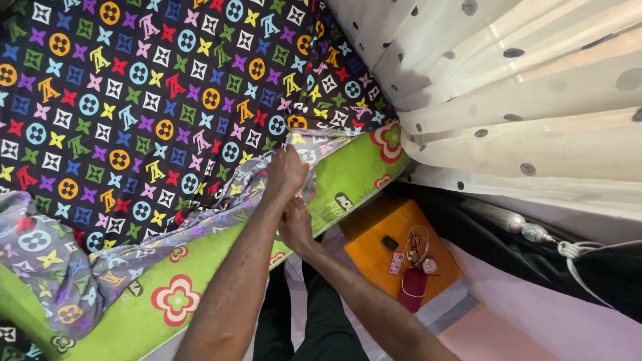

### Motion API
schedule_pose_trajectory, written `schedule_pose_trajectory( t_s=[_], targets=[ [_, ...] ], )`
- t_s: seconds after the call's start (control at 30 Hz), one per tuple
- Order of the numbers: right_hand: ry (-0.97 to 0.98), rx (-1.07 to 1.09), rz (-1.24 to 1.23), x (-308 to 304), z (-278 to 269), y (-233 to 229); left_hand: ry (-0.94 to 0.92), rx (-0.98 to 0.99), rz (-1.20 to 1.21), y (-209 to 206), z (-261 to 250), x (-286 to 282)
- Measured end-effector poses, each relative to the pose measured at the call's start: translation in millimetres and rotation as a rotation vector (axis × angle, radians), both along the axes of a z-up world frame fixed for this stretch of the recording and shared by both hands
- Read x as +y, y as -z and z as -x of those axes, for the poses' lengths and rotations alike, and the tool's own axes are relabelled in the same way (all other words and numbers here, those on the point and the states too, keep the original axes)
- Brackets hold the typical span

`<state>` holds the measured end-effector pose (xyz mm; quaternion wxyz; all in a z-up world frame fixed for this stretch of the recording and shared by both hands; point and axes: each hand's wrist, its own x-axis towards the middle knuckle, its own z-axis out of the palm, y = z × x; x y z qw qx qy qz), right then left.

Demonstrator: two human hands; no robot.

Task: The person folds a patterned duvet cover on a bed, smoothing it out and folding it into a compact bundle. They then place the folded duvet cover on a nearby wooden stool.

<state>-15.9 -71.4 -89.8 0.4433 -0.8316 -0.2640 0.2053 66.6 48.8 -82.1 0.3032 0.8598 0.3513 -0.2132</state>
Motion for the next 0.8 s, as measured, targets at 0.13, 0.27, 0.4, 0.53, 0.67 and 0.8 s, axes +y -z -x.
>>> schedule_pose_trajectory(
  t_s=[0.13,0.27,0.4,0.53,0.67,0.8],
  targets=[
    [-0.080,-0.118,-0.192,9,9,-11,-0.008,0.013,-0.096,33,10,4],
    [-0.137,-0.074,-0.092,9,18,-3,0.066,-0.013,-0.143,63,37,18],
    [-0.272,0.073,-0.085,-2,13,9,-0.005,-0.092,-0.117,65,63,36],
    [-0.184,0.306,-0.121,-29,-12,59,-0.021,-0.293,-0.174,75,86,55],
    [0.238,0.635,-0.312,-49,-77,138,-0.037,-0.392,-0.211,77,109,57],
    [0.560,0.952,-0.334,-40,-159,175,-0.104,-0.326,-0.140,47,119,43]
  ],
)
